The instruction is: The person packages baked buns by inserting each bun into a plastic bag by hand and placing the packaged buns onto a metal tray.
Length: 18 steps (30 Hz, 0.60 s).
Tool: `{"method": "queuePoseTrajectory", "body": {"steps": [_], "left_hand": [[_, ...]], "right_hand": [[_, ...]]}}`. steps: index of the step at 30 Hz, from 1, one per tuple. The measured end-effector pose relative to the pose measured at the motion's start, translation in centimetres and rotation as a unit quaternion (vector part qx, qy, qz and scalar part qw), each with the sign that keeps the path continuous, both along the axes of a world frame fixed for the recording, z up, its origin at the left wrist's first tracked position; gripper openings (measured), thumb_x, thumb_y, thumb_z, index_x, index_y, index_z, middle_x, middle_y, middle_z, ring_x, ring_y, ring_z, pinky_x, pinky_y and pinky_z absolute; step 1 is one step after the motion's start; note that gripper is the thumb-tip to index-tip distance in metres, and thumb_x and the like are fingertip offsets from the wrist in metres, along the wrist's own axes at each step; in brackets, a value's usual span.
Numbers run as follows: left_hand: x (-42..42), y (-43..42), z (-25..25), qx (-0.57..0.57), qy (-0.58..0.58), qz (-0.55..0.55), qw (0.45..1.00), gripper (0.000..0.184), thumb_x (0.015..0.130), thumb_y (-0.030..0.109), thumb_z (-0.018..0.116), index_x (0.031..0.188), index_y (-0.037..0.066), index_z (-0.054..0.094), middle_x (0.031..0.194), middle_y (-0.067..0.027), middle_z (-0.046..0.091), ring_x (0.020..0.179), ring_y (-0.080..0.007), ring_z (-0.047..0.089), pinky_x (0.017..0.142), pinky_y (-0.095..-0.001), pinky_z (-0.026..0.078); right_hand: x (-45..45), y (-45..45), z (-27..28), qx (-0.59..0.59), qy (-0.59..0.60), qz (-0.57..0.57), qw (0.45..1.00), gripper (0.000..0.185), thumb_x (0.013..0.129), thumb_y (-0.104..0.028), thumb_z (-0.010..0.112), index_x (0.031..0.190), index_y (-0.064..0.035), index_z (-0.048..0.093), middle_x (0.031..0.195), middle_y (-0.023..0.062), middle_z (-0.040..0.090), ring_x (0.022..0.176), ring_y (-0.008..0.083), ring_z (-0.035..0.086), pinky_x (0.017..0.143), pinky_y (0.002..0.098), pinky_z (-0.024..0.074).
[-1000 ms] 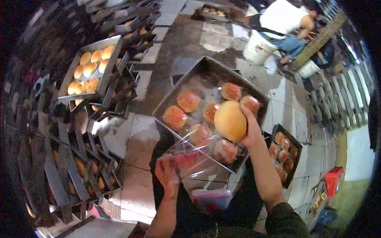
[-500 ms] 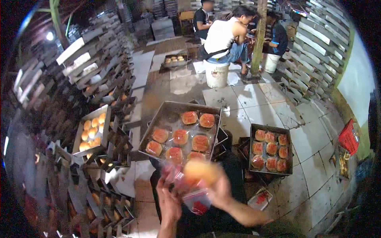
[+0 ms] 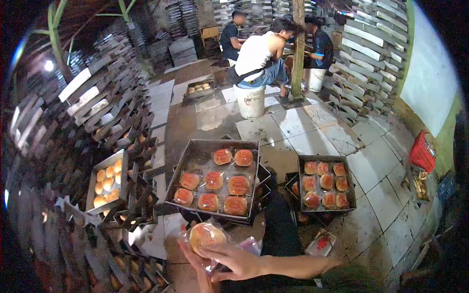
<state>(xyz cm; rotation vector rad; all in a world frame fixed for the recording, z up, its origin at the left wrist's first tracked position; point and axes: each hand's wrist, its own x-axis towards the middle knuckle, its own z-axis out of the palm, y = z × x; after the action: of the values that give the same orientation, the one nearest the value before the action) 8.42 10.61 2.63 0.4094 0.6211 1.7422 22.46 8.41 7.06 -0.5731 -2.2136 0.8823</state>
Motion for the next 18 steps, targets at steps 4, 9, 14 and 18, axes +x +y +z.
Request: {"method": "queuePoseTrajectory", "body": {"steps": [4,9,14,18], "left_hand": [[-1.8,-1.0,-1.9,-0.051,-0.018,-0.008,0.999,0.066,0.082,0.059,0.037,0.127,0.011,0.031,0.117,-0.0162,0.046,0.104,-0.033,0.048,0.085,-0.0462,0.044],[-2.9,-0.3,-1.6,-0.109,-0.063,0.01,0.992,0.071,0.079,0.062,0.04,0.123,0.007,0.038,0.114,-0.0182,0.048,0.102,-0.035,0.049,0.086,-0.0485,0.042],[-6.3,1.0,-5.1,-0.049,-0.086,0.044,0.994,0.063,0.08,0.056,0.047,0.12,0.008,0.041,0.112,-0.0177,0.049,0.101,-0.0354,0.05,0.084,-0.0497,0.044],[-7.8,2.4,-7.6,-0.112,-0.066,0.114,0.985,0.055,0.075,0.05,0.058,0.112,0.01,0.048,0.103,-0.0121,0.054,0.099,-0.0282,0.051,0.083,-0.0498,0.044]], "right_hand": [[-1.2,2.0,-1.1,0.088,-0.158,0.05,0.982,0.08,0.078,-0.047,0.055,0.131,0.0038,0.024,0.129,0.0228,0.035,0.121,0.0359,0.033,0.1,0.0423,0.0281],[-5.3,4.6,-0.6,-0.125,-0.067,0.072,0.987,0.075,0.079,-0.046,0.055,0.127,0.0048,0.028,0.13,0.0248,0.032,0.122,0.0372,0.03,0.101,0.0425,0.027],[-6.5,4.2,-2.3,0.177,-0.105,-0.011,0.979,0.041,0.079,-0.029,0.052,0.109,-0.0015,0.046,0.107,0.0177,0.049,0.103,0.0355,0.044,0.081,0.0443,0.0386],[-8.0,0.2,-2.5,0.054,-0.09,0.119,0.987,0.017,0.073,-0.014,0.047,0.087,-0.005,0.051,0.084,0.0107,0.05,0.082,0.0285,0.05,0.069,0.0386,0.0436]]}}
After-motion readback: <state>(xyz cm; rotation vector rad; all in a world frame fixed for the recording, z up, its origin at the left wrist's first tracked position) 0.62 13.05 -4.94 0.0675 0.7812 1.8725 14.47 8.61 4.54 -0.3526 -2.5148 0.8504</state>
